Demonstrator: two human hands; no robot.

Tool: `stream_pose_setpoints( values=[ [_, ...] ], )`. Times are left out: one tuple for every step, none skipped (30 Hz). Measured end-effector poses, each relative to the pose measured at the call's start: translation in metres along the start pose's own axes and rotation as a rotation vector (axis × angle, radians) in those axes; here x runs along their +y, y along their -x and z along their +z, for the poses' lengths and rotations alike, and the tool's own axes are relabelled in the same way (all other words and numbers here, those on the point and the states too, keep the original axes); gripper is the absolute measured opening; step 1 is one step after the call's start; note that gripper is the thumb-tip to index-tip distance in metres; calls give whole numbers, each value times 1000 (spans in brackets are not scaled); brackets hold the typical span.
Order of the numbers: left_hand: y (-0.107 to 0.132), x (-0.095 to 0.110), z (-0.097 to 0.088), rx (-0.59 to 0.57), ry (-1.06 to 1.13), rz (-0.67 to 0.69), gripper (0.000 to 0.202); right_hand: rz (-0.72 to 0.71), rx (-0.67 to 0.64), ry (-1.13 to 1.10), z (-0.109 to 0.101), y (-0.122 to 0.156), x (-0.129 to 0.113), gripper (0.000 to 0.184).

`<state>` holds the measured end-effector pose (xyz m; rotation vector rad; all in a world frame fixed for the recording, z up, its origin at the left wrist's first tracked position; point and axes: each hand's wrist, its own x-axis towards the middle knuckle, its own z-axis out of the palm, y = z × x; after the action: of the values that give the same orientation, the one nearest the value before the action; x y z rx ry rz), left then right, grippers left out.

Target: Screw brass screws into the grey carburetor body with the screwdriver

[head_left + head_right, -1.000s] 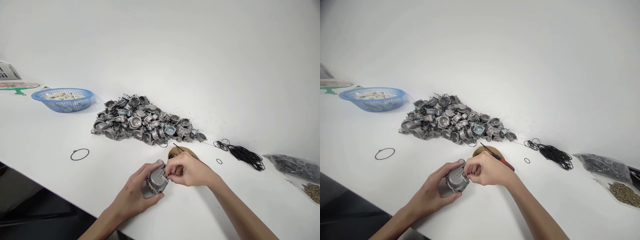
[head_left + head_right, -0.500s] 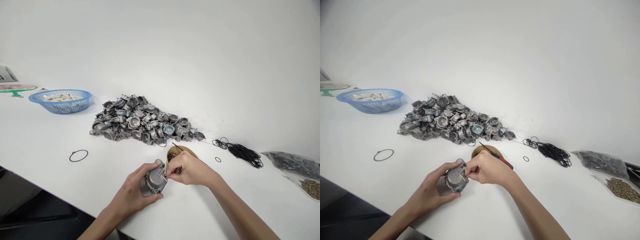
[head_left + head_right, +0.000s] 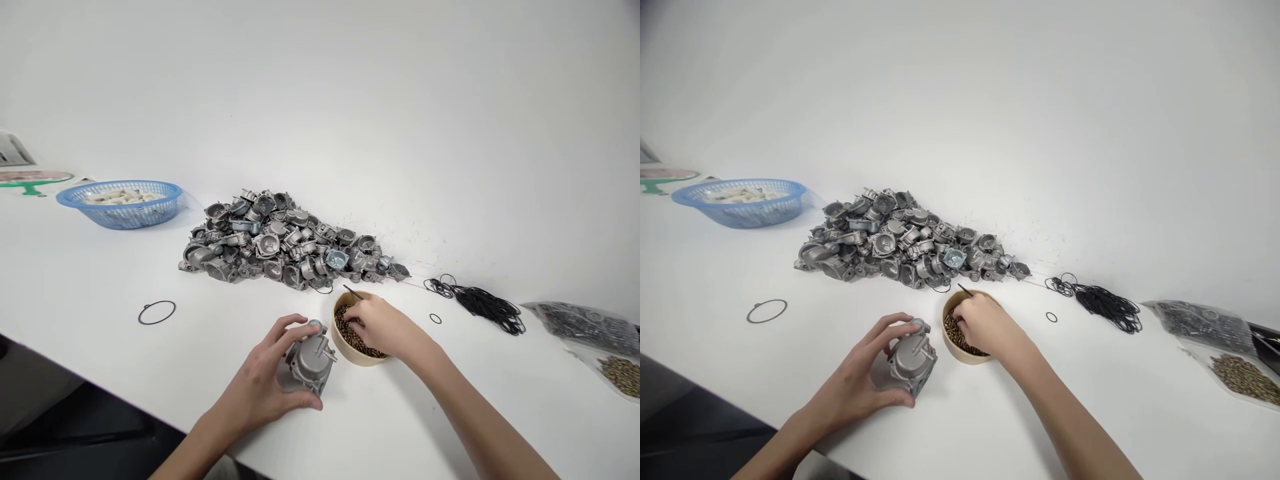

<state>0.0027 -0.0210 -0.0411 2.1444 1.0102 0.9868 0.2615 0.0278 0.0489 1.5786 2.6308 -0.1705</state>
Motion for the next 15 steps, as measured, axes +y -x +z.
stream_pose_setpoints(
  values=[
    [0,0,-1,15,-24,1,81,30,-38,41,5,-3,-1,26],
    [1,1,-2,27,-43,9,80,49,-60,59,9,-7,-2,25],
    [1,1,-2,35,-58,18,79,60,-74,68,13,-9,-2,25],
    [1,2,-3,38,-70,29,79,68,-87,79,15,-12,-3,25],
    [1,3,-3,37,-80,38,78,72,-94,90,17,-13,-3,26],
    [2,4,-4,34,-87,46,77,73,-98,99,18,-14,-3,27],
    [2,5,-4,29,-91,53,75,72,-99,105,18,-14,-3,27],
    [2,5,-3,21,-90,54,73,72,-98,111,18,-14,-3,26],
    [2,5,-3,12,-82,52,71,71,-96,114,18,-14,-2,26],
    [2,5,-3,4,-67,46,69,71,-91,116,18,-13,-2,25],
    [3,4,-2,-5,-46,35,67,71,-86,117,18,-13,-2,24],
    [3,4,-2,-14,-21,22,66,70,-80,116,18,-12,-1,24],
    [3,3,-1,-23,8,9,65,68,-72,114,18,-12,-1,24],
    [3,3,-1,-30,35,-3,64,64,-63,111,19,-12,-1,24],
    [3,3,0,-37,61,-14,63,58,-54,107,20,-12,-1,24]
  ],
)
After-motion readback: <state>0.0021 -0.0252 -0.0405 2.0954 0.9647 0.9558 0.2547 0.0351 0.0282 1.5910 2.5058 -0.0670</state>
